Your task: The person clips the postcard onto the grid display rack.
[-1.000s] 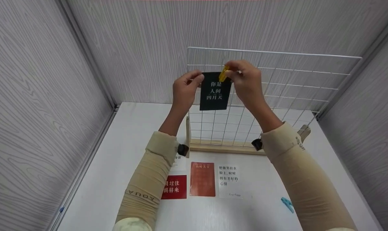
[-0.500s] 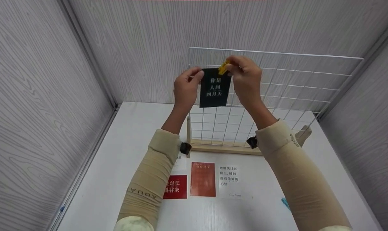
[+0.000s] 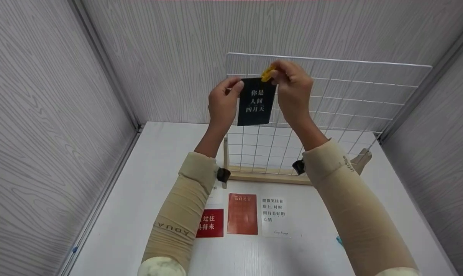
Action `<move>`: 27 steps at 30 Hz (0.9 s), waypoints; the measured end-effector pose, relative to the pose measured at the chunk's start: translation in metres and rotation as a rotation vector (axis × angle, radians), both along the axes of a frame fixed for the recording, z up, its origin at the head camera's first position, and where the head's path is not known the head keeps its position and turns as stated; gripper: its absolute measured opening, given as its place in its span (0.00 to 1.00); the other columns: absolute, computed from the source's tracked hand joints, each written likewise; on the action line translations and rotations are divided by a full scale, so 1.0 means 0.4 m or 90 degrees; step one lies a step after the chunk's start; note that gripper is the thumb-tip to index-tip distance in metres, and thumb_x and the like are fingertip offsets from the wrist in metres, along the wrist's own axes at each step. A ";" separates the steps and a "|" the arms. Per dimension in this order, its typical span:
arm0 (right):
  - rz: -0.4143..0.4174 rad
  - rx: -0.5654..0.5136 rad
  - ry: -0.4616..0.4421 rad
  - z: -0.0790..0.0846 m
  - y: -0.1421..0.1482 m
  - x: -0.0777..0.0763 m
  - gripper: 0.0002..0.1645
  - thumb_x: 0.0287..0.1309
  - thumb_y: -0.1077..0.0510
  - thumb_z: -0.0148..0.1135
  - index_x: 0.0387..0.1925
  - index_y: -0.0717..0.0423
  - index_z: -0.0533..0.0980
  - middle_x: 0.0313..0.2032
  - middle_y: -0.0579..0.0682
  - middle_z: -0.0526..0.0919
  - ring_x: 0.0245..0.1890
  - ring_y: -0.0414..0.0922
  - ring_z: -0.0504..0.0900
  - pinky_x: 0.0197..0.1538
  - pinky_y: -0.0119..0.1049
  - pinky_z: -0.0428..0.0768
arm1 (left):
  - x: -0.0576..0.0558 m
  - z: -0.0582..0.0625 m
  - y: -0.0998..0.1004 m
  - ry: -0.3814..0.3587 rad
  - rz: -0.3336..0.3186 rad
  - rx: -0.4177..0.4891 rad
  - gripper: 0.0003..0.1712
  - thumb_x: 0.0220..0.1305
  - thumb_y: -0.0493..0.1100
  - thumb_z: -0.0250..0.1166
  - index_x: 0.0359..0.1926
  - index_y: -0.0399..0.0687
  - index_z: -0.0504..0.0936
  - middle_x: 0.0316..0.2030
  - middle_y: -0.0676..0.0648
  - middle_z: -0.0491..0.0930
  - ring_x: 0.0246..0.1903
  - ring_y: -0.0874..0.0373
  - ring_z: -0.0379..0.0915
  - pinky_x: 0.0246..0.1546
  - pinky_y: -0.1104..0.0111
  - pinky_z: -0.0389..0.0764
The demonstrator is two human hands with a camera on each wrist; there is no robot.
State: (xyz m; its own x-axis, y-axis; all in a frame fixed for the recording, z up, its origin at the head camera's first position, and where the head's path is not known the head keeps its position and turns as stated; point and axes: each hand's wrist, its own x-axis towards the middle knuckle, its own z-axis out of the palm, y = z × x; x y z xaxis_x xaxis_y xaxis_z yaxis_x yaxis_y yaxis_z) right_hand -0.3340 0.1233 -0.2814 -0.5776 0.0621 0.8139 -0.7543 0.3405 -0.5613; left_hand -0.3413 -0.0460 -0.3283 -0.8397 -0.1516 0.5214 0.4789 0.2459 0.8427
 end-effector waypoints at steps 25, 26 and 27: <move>-0.049 0.041 0.007 -0.004 -0.006 -0.016 0.09 0.70 0.63 0.59 0.43 0.61 0.84 0.41 0.53 0.85 0.39 0.40 0.79 0.43 0.28 0.80 | -0.010 0.010 0.020 -0.048 0.060 -0.021 0.17 0.74 0.52 0.59 0.56 0.53 0.83 0.47 0.54 0.84 0.44 0.64 0.77 0.40 0.69 0.75; -0.051 0.043 0.005 -0.003 -0.007 -0.016 0.09 0.70 0.63 0.59 0.42 0.61 0.83 0.41 0.53 0.85 0.39 0.40 0.79 0.43 0.27 0.80 | -0.010 0.010 0.022 -0.051 0.064 -0.024 0.17 0.74 0.53 0.59 0.56 0.54 0.83 0.47 0.55 0.84 0.45 0.64 0.77 0.41 0.69 0.75; -0.055 0.046 0.004 -0.004 -0.008 -0.017 0.09 0.71 0.63 0.58 0.42 0.62 0.83 0.40 0.53 0.85 0.39 0.40 0.79 0.42 0.27 0.80 | -0.011 0.010 0.024 -0.053 0.066 -0.027 0.17 0.74 0.53 0.59 0.56 0.54 0.83 0.48 0.55 0.84 0.45 0.64 0.77 0.42 0.69 0.75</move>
